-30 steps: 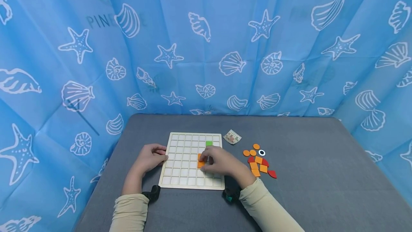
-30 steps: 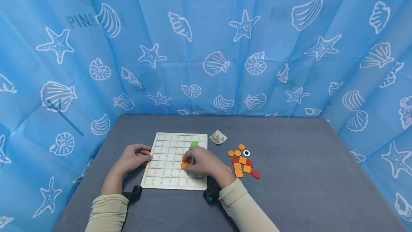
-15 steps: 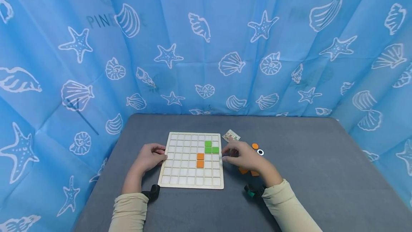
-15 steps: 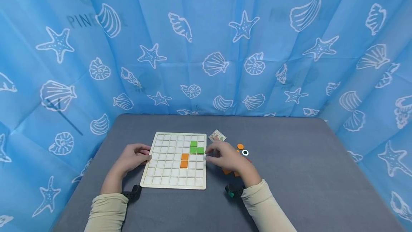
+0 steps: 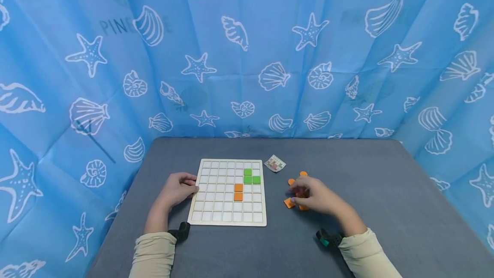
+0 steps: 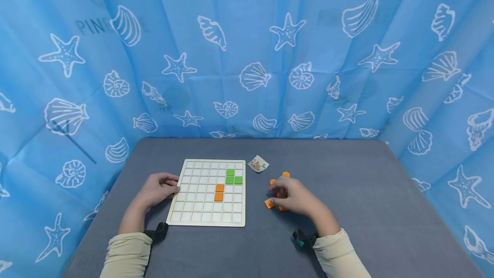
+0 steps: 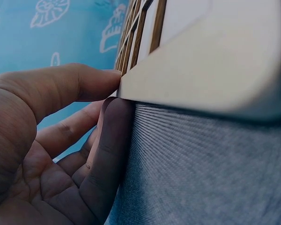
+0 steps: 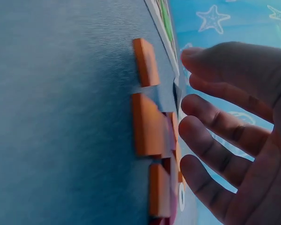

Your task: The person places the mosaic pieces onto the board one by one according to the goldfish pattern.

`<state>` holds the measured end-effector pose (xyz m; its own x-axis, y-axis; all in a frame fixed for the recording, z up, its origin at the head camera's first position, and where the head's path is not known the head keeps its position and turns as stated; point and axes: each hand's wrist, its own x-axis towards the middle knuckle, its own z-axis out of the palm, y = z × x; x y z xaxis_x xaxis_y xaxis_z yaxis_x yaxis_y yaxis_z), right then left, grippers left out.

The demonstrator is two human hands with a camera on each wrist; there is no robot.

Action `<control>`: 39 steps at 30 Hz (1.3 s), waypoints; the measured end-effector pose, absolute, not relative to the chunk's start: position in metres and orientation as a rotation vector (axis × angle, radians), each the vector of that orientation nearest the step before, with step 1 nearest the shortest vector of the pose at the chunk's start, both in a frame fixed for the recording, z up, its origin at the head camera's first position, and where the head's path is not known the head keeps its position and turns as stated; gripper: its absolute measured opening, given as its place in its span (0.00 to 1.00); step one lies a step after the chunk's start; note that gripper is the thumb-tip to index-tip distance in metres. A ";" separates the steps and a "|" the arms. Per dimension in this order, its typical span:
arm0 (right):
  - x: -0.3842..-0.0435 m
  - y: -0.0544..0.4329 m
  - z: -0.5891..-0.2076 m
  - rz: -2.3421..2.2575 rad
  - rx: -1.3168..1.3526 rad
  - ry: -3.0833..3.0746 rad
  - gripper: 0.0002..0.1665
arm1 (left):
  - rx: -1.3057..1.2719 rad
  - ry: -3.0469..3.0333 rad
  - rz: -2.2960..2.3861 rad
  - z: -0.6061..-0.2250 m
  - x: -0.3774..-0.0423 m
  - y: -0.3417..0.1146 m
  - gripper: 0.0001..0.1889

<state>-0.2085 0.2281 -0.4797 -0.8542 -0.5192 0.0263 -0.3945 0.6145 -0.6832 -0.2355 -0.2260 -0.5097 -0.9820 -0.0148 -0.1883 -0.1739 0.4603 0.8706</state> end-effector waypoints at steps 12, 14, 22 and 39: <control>-0.202 0.229 -0.495 -1.035 -0.750 2.638 0.19 | -0.178 2.545 1.548 -0.514 -0.233 -0.229 0.19; -0.202 0.229 -0.495 -1.018 -0.748 2.650 0.19 | -0.172 2.548 1.550 -0.514 -0.234 -0.228 0.19; -0.204 0.228 -0.495 -0.985 -0.747 2.676 0.17 | -0.177 2.552 1.545 -0.509 -0.235 -0.227 0.19; -0.204 0.227 -0.494 -0.982 -0.758 2.672 0.11 | -0.188 2.544 1.546 -0.513 -0.238 -0.227 0.19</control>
<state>-0.2039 0.2265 -0.4938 -0.8497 -0.5272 -0.0067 -0.3975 0.6489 -0.6488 -0.2376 -0.2272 -0.5127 -0.9795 -0.0244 -0.1999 -0.1887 0.4581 0.8686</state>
